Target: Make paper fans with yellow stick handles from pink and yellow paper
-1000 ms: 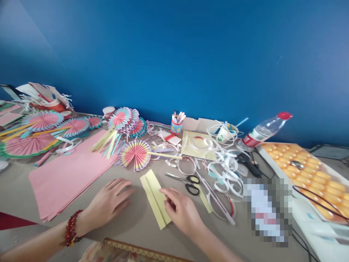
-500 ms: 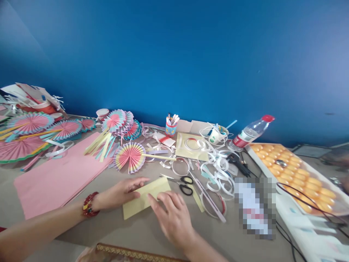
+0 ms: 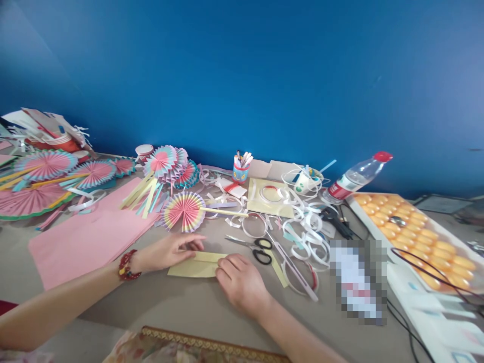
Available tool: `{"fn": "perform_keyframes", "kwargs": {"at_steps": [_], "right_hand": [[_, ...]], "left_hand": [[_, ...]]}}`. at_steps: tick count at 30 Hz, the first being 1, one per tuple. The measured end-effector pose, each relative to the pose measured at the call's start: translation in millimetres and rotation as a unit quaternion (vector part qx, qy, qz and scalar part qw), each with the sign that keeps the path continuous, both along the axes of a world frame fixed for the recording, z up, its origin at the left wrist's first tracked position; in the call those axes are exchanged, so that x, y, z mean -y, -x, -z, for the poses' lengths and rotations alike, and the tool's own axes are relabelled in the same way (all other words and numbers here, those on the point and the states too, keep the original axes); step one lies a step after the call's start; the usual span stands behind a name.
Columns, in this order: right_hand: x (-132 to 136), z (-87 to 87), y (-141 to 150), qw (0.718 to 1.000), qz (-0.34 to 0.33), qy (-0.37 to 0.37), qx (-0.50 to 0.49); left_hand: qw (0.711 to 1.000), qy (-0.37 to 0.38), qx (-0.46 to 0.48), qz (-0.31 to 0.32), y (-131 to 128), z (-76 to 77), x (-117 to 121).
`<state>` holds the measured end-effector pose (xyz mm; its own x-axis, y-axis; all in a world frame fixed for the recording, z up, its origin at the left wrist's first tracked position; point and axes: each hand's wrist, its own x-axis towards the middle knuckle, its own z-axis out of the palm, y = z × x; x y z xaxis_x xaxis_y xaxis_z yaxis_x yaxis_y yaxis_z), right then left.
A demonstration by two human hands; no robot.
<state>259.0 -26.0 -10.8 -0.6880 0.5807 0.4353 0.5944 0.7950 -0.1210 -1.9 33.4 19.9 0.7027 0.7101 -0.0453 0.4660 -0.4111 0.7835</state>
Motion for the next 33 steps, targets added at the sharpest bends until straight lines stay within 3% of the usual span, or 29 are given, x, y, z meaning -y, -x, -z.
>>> {"fn": "perform_keyframes", "kwargs": {"at_steps": [3, 7, 11, 16, 22, 33], "right_hand": [[0, 3.4, 1, 0.999, 0.022, 0.03, 0.004], [2, -0.4, 1, 0.997, 0.03, 0.07, -0.007], [4, -6.5, -7, 0.993, 0.025, 0.11, -0.022], [1, -11.2, -16, 0.982, 0.043, 0.172, -0.059], [-6, -8.0, -12, 0.973, 0.068, 0.195, -0.106], [-10, -6.3, -8, 0.971, 0.078, 0.203, -0.099]], "left_hand": [[0.98, -0.195, -0.049, 0.012, -2, -7.2, 16], [0.939, -0.296, -0.163, 0.058, -3, -2.3, 45], [0.938, -0.292, -0.185, 0.028, 2, 14.7, 58], [0.949, -0.266, -0.169, -0.02, 5, 24.5, 54], [0.954, -0.253, -0.149, -0.053, 1, 24.7, 48], [0.956, -0.256, -0.125, -0.073, -2, 14.6, 42]]}}
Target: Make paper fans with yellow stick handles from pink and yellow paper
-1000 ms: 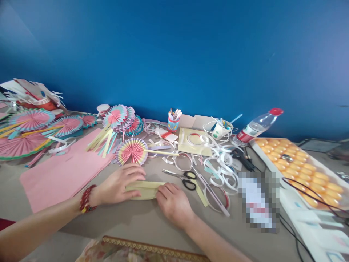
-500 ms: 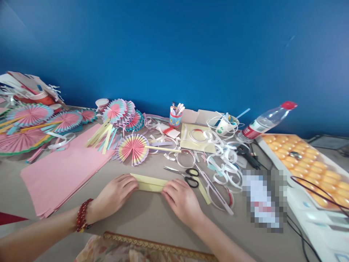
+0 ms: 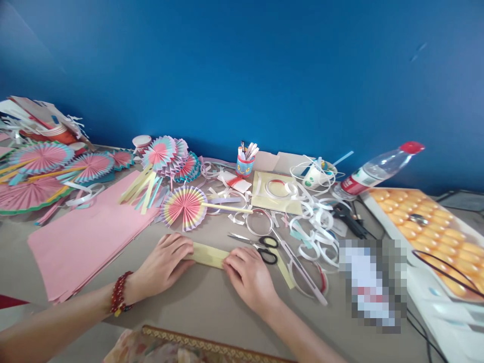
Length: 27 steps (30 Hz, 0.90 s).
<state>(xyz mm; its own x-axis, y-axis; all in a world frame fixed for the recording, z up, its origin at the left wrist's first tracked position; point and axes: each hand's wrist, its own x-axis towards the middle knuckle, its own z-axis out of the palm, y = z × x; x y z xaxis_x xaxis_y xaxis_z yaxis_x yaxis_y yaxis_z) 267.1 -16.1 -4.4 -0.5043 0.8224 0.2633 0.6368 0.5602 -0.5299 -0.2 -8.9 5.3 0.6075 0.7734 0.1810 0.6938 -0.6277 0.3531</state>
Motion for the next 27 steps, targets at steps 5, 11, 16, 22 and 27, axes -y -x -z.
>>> {"fn": "perform_keyframes", "kwargs": {"at_steps": [5, 11, 16, 22, 27], "right_hand": [[0, 5.2, -1, 0.999, 0.009, 0.006, -0.031], [0, 10.1, -2, 0.999, 0.01, -0.02, -0.039], [0, 6.9, -1, 1.0, 0.003, -0.024, -0.004], [1, 5.0, -1, 0.999, -0.006, -0.021, 0.023], [1, 7.2, -1, 0.999, -0.018, -0.023, 0.044]], "left_hand": [[1.0, 0.001, 0.015, 0.01, 4, 5.0, -6], [0.994, 0.043, 0.096, -0.024, 8, 7.7, -14], [0.989, 0.057, 0.124, -0.05, 10, 9.9, -13], [0.989, 0.046, 0.112, -0.081, 13, 12.7, -11], [0.991, 0.042, 0.078, -0.096, 15, 10.3, -10]]}}
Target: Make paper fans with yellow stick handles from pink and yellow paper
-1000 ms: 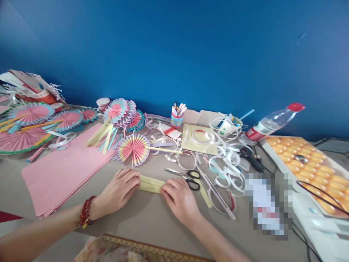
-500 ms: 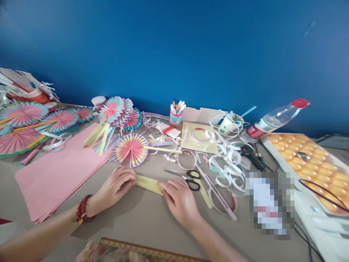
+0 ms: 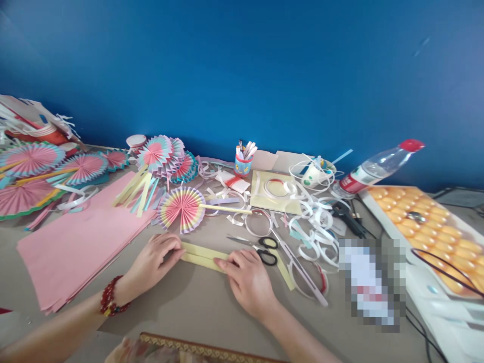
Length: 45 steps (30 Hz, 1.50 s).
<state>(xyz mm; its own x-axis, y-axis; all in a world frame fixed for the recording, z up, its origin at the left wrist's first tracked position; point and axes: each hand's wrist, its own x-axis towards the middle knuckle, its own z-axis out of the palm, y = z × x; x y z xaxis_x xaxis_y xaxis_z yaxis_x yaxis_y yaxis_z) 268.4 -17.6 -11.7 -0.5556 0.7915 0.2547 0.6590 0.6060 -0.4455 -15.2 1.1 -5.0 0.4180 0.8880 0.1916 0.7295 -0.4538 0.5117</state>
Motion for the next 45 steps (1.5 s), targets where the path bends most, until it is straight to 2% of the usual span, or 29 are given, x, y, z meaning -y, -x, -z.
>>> {"fn": "perform_keyframes", "kwargs": {"at_steps": [11, 16, 17, 20, 23, 26, 30, 45], "right_hand": [[-3, 2.4, -5, 0.999, -0.038, -0.004, 0.012], [-5, 1.4, -6, 0.998, -0.049, -0.004, 0.051], [-5, 1.2, -6, 0.997, -0.052, -0.003, 0.053], [-5, 0.0, -5, 0.997, -0.057, 0.005, 0.058], [-6, -1.5, -4, 0.997, -0.052, 0.011, 0.06], [-7, -1.2, -4, 0.997, -0.06, 0.006, 0.056], [-8, 0.3, -5, 0.996, -0.072, 0.003, 0.057], [-8, -1.0, -6, 0.996, -0.078, 0.01, 0.05]], "left_hand": [[0.997, -0.025, -0.078, -0.004, 5, 5.5, -2], [0.987, -0.088, -0.126, -0.033, 0, -12.5, 16], [0.983, -0.105, -0.147, -0.01, -3, -17.1, 23], [0.958, -0.12, -0.211, 0.152, -14, -21.9, 44], [0.945, -0.103, -0.234, 0.202, -23, -11.1, 54], [0.948, -0.053, -0.239, 0.205, -24, 1.6, 53], [0.953, -0.015, -0.223, 0.204, -22, 5.3, 51], [0.953, -0.027, -0.234, 0.192, -23, 6.3, 53]]}}
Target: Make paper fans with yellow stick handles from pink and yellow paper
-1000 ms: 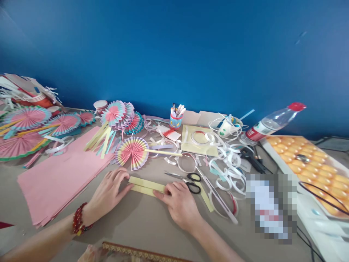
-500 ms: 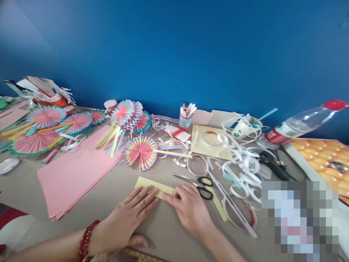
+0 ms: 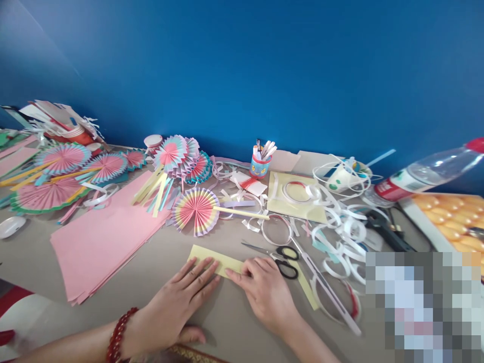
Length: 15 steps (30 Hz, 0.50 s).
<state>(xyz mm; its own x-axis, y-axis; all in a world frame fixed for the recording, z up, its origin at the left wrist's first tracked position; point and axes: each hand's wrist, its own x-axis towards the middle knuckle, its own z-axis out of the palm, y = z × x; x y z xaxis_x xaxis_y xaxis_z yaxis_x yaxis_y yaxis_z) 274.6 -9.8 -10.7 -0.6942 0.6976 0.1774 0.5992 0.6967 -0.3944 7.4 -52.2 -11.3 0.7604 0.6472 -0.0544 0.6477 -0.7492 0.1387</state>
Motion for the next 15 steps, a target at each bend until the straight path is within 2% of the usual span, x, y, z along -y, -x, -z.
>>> {"fn": "perform_keyframes", "kwargs": {"at_steps": [10, 15], "right_hand": [[-2.0, -0.5, 1.0, 1.0, 0.006, 0.003, -0.013], [1.1, -1.5, 2.2, 0.995, 0.057, 0.023, -0.073]], "left_hand": [[1.0, -0.008, -0.005, 0.004, -0.6, -0.4, -0.2], [1.0, -0.001, -0.002, 0.017, 0.4, -1.5, -1.7]]}}
